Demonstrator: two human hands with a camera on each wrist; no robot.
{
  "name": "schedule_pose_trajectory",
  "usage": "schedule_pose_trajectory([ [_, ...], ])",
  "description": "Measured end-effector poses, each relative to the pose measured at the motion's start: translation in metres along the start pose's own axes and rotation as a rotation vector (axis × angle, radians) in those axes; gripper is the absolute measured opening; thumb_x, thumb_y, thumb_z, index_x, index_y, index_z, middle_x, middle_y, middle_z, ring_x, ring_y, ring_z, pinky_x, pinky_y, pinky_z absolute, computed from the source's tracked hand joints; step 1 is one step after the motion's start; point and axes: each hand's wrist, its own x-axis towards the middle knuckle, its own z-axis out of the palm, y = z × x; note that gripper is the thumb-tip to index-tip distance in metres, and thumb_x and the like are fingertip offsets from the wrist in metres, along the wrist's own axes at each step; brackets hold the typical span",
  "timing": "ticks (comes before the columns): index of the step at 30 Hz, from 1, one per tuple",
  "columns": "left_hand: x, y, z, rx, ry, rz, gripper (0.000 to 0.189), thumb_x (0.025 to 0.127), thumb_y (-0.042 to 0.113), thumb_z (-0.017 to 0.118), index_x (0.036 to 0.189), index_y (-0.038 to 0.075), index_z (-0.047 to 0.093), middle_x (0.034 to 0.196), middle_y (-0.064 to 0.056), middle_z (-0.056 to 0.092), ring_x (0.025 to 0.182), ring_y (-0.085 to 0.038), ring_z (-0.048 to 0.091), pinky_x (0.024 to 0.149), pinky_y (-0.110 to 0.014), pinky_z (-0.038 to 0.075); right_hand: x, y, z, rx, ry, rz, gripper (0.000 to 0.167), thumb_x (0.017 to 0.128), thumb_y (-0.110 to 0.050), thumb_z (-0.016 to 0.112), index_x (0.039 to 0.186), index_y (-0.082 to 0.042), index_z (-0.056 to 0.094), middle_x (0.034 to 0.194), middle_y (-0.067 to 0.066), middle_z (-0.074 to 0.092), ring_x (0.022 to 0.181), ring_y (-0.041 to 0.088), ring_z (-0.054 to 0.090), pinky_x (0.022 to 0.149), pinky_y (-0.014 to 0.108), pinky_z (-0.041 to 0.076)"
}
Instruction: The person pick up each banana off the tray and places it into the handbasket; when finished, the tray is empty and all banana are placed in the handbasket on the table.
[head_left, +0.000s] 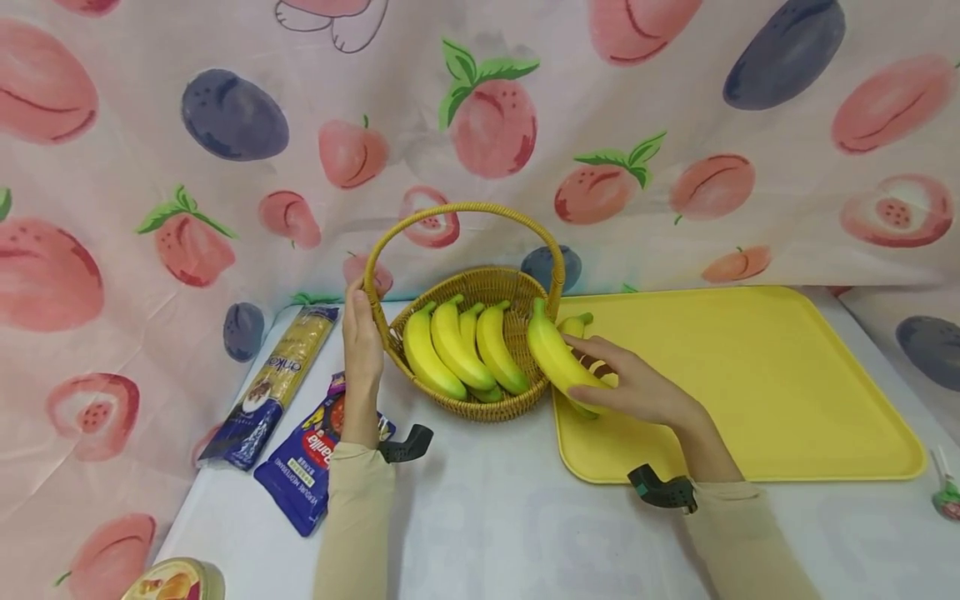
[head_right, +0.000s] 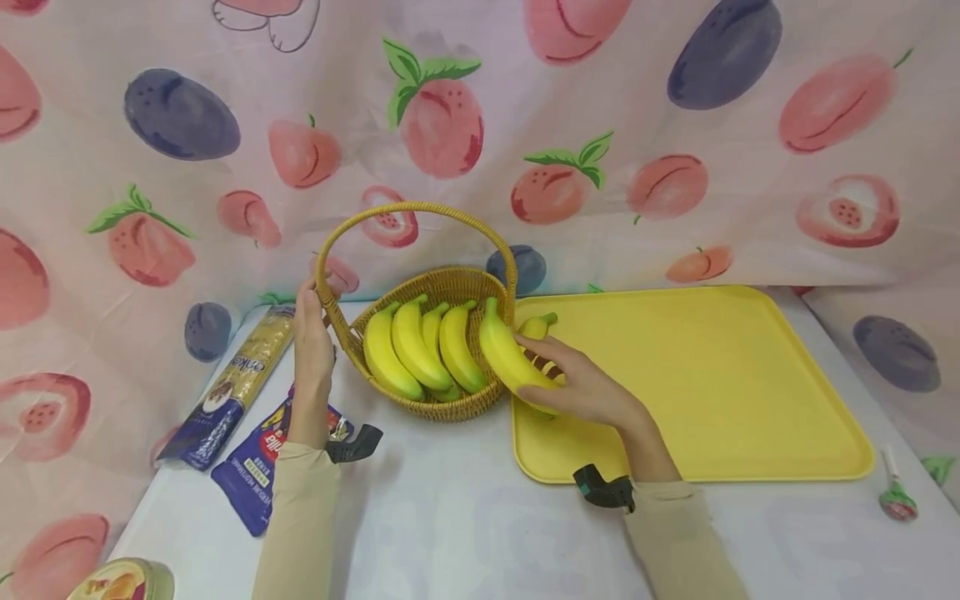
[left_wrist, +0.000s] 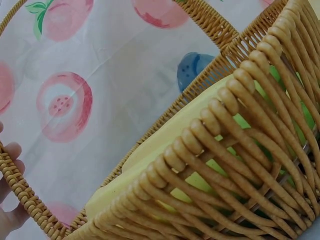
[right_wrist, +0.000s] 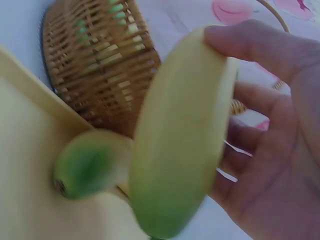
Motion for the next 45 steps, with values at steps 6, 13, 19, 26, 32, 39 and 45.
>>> schedule_pose_trajectory([
  [6, 0.001, 0.000, 0.000, -0.012, -0.015, 0.001, 0.041, 0.105, 0.021, 0.022, 0.133, -0.002, 0.042, 0.120, -0.030, 0.043, 0.100, -0.039, 0.039, 0.088, -0.043, 0.031, 0.013, -0.010, 0.014, 0.014, 0.081, 0.052, 0.070, 0.086, -0.034, 0.069, 0.145, -0.014, 0.038, 0.122, 0.005, 0.054, 0.106, 0.021, 0.050, 0.087, 0.040, 0.046],
  [13, 0.002, -0.001, -0.001, -0.010, -0.020, 0.008, 0.041, 0.105, 0.020, 0.022, 0.133, -0.001, 0.042, 0.120, -0.032, 0.043, 0.098, -0.033, 0.040, 0.089, -0.044, 0.032, 0.028, -0.019, 0.026, 0.035, 0.111, 0.129, 0.071, 0.087, -0.039, 0.066, 0.146, -0.014, 0.036, 0.127, 0.008, 0.053, 0.108, 0.024, 0.052, 0.087, 0.039, 0.047],
  [19, 0.001, -0.001, -0.002, 0.006, -0.024, 0.004, 0.042, 0.105, 0.022, 0.022, 0.136, 0.001, 0.040, 0.124, -0.031, 0.044, 0.101, -0.020, 0.040, 0.095, -0.046, 0.032, 0.044, -0.030, 0.025, 0.035, 0.114, 0.177, 0.070, 0.086, -0.046, 0.065, 0.144, -0.017, 0.037, 0.118, 0.007, 0.056, 0.106, 0.023, 0.052, 0.082, 0.036, 0.048],
  [26, 0.000, 0.000, -0.002, 0.003, -0.030, -0.008, 0.042, 0.105, 0.022, 0.022, 0.136, 0.001, 0.040, 0.125, -0.031, 0.044, 0.102, -0.023, 0.041, 0.095, -0.048, 0.032, 0.066, -0.047, 0.023, 0.006, 0.108, 0.222, 0.074, 0.085, -0.048, 0.064, 0.145, -0.016, 0.036, 0.124, 0.007, 0.056, 0.103, 0.023, 0.052, 0.084, 0.036, 0.045],
  [32, 0.001, -0.001, -0.001, -0.004, -0.023, 0.010, 0.042, 0.105, 0.020, 0.023, 0.136, 0.000, 0.041, 0.124, -0.024, 0.046, 0.114, -0.037, 0.042, 0.100, -0.047, 0.032, 0.088, -0.051, 0.024, -0.008, 0.094, 0.260, 0.077, 0.085, -0.048, 0.064, 0.146, -0.014, 0.032, 0.134, 0.007, 0.051, 0.111, 0.024, 0.052, 0.092, 0.040, 0.045],
  [39, 0.000, -0.002, 0.001, -0.005, -0.017, 0.056, 0.039, 0.104, 0.015, 0.024, 0.134, -0.003, 0.041, 0.120, -0.031, 0.045, 0.107, -0.030, 0.042, 0.097, -0.046, 0.031, 0.107, -0.051, 0.025, -0.014, 0.066, 0.277, 0.080, 0.085, -0.048, 0.063, 0.147, -0.012, 0.029, 0.135, 0.009, 0.050, 0.116, 0.026, 0.053, 0.094, 0.043, 0.046],
  [45, 0.001, 0.000, -0.001, 0.010, -0.018, 0.029, 0.039, 0.104, 0.017, 0.026, 0.136, -0.001, 0.041, 0.123, -0.023, 0.047, 0.114, -0.030, 0.042, 0.101, -0.042, 0.031, 0.121, -0.051, 0.029, -0.056, 0.055, 0.284, 0.080, 0.085, -0.050, 0.062, 0.146, -0.008, 0.032, 0.130, 0.012, 0.053, 0.114, 0.028, 0.054, 0.094, 0.043, 0.046],
])
